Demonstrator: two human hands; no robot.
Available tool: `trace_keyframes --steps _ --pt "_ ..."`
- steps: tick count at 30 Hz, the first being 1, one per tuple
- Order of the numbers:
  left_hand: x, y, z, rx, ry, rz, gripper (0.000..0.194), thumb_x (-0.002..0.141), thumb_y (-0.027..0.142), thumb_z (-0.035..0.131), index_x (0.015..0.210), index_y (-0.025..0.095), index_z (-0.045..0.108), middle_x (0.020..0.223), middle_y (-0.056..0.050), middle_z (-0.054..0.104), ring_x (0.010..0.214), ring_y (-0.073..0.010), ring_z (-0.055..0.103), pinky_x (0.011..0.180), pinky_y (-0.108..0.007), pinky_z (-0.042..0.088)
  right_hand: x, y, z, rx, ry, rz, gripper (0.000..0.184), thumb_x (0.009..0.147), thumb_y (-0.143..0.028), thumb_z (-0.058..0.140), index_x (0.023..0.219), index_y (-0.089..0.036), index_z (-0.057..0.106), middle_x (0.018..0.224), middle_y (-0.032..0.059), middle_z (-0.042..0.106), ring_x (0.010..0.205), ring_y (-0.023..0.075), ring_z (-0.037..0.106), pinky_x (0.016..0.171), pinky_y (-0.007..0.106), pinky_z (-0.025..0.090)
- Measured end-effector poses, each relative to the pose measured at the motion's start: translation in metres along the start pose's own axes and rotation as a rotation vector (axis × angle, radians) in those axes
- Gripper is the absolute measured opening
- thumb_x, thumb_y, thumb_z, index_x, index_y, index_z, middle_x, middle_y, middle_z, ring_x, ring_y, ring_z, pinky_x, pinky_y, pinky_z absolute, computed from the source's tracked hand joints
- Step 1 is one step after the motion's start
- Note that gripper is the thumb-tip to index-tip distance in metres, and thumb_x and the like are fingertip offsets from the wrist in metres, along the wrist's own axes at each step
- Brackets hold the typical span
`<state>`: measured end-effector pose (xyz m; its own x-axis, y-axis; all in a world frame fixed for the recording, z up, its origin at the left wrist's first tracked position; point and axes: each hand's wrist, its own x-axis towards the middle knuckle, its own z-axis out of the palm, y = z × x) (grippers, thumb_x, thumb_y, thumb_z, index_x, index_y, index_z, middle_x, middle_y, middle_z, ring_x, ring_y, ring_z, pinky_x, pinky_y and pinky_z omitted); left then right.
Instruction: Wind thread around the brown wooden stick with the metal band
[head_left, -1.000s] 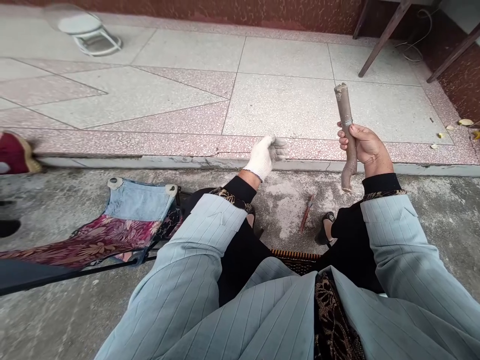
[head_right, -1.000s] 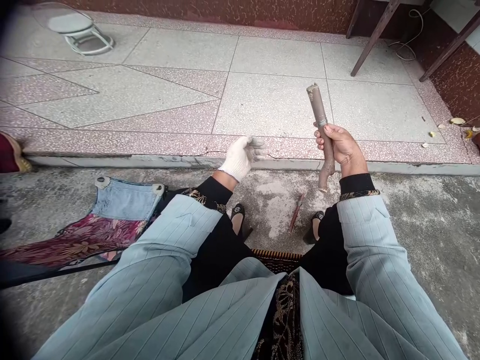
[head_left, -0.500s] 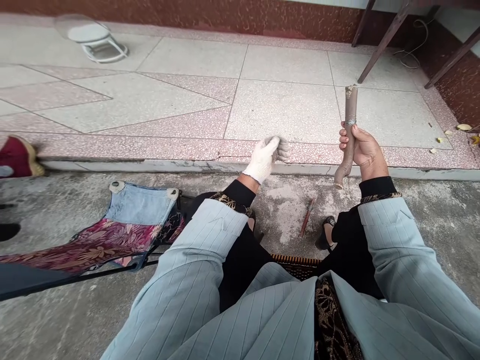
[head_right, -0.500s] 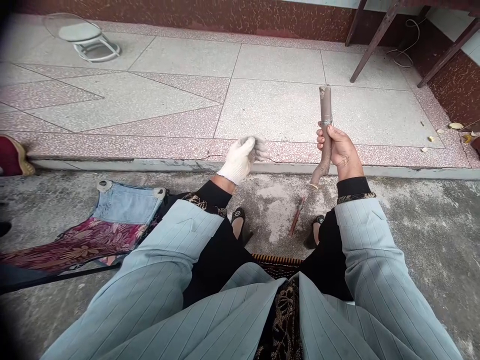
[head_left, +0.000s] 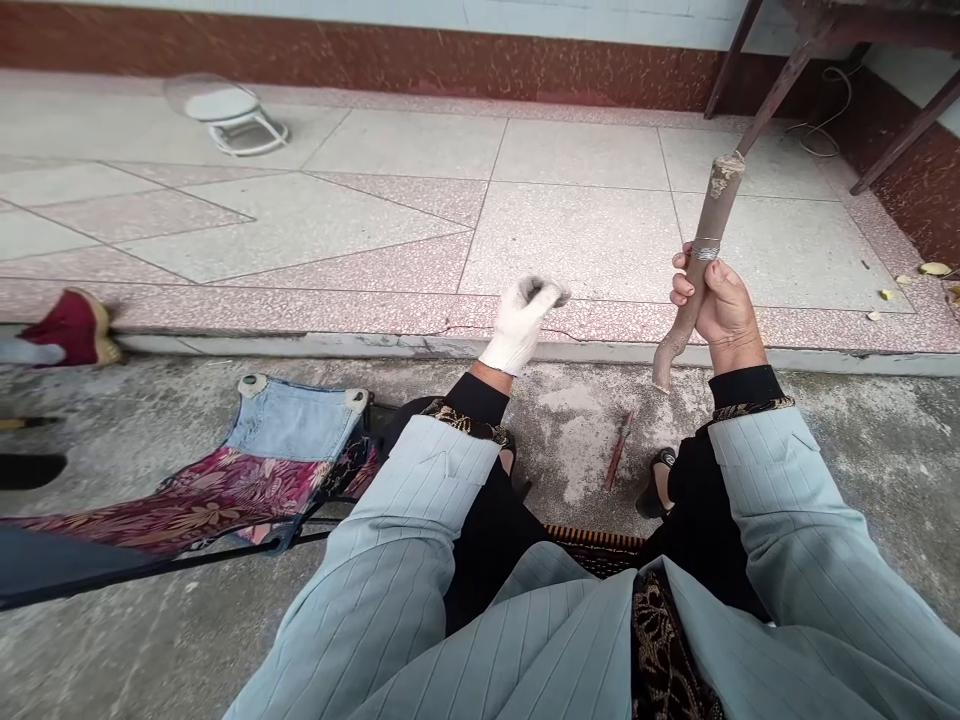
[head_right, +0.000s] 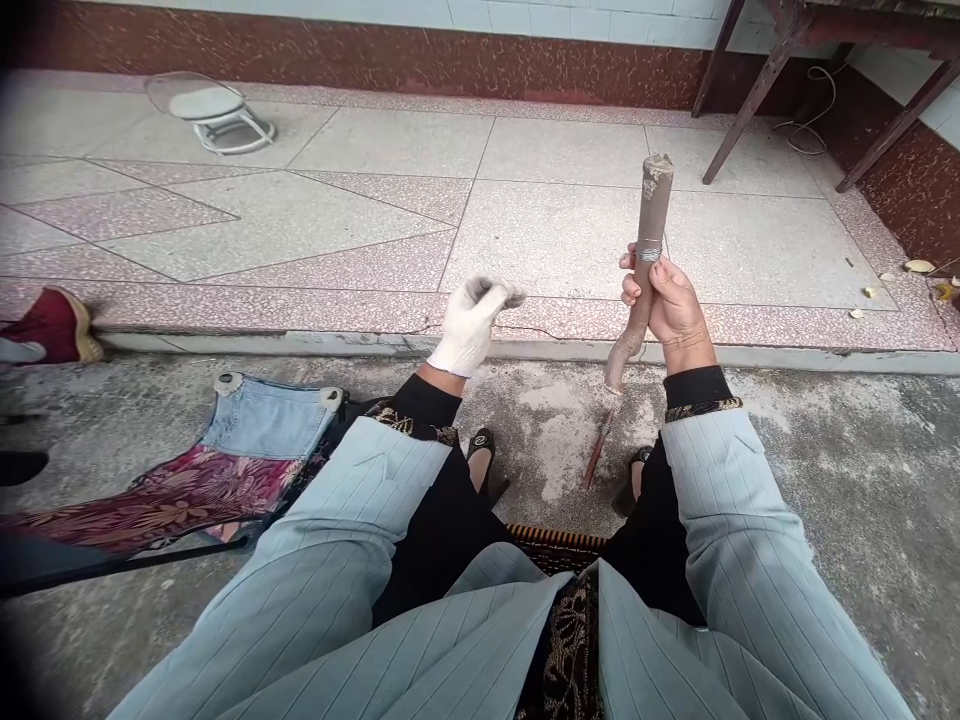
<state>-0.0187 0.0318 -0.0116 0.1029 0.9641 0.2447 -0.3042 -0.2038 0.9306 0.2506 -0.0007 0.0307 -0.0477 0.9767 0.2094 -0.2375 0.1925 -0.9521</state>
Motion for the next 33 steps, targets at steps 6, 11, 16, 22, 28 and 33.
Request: trace_keyframes --steps 6,11,16,22,28,33 --pt "-0.002 0.011 0.0 0.127 -0.034 0.005 0.031 0.083 0.018 0.056 0.113 0.019 0.061 0.081 -0.002 0.067 0.08 -0.0122 0.064 0.08 -0.029 0.052 0.003 0.002 0.011 0.009 -0.042 0.0 0.045 0.076 -0.061 0.067 0.105 -0.028 0.058 0.101 0.0042 0.059 0.063 0.012 0.051 0.051 0.029 0.05" --pt "-0.001 0.013 -0.005 0.251 -0.082 -0.052 0.028 0.08 0.014 0.053 0.103 0.015 0.067 0.085 -0.005 0.069 0.079 -0.013 0.064 0.077 -0.03 0.053 0.003 0.001 0.01 0.04 -0.081 0.001 0.047 0.075 -0.062 0.067 0.107 -0.029 0.057 0.098 0.004 0.059 0.062 0.0123 0.052 0.047 0.029 0.049" --pt "0.0 0.011 -0.011 0.461 -0.326 0.071 0.04 0.069 0.002 0.042 0.089 0.017 0.073 0.101 -0.005 0.07 0.094 -0.0156 0.064 0.087 -0.033 0.052 0.003 0.001 0.008 0.091 -0.118 0.009 0.046 0.077 -0.06 0.067 0.11 -0.031 0.057 0.096 0.0032 0.059 0.062 0.0123 0.054 0.047 0.029 0.049" --pt "-0.009 0.012 -0.002 0.509 -0.631 0.047 0.056 0.066 -0.004 0.041 0.106 0.021 0.073 0.106 -0.004 0.071 0.096 -0.0153 0.065 0.091 -0.034 0.05 0.005 0.004 0.01 0.034 -0.049 0.04 0.048 0.077 -0.062 0.065 0.112 -0.03 0.057 0.103 0.0045 0.06 0.065 0.0132 0.054 0.049 0.029 0.05" --pt "-0.021 0.02 0.006 0.333 -0.748 -0.107 0.044 0.081 0.009 0.049 0.12 0.019 0.066 0.103 -0.007 0.072 0.097 -0.017 0.066 0.087 -0.032 0.052 0.006 0.0 0.012 0.026 0.031 0.033 0.044 0.082 -0.061 0.06 0.115 -0.032 0.055 0.111 0.0045 0.062 0.066 0.0133 0.055 0.049 0.029 0.05" --pt "-0.019 0.019 0.008 0.612 -0.825 -0.006 0.053 0.075 0.025 0.072 0.127 0.022 0.062 0.107 -0.005 0.07 0.096 -0.0193 0.066 0.087 -0.031 0.049 0.007 0.0 0.015 0.073 0.049 0.093 0.043 0.084 -0.058 0.059 0.119 -0.032 0.054 0.11 0.0042 0.064 0.064 0.0125 0.055 0.046 0.027 0.049"
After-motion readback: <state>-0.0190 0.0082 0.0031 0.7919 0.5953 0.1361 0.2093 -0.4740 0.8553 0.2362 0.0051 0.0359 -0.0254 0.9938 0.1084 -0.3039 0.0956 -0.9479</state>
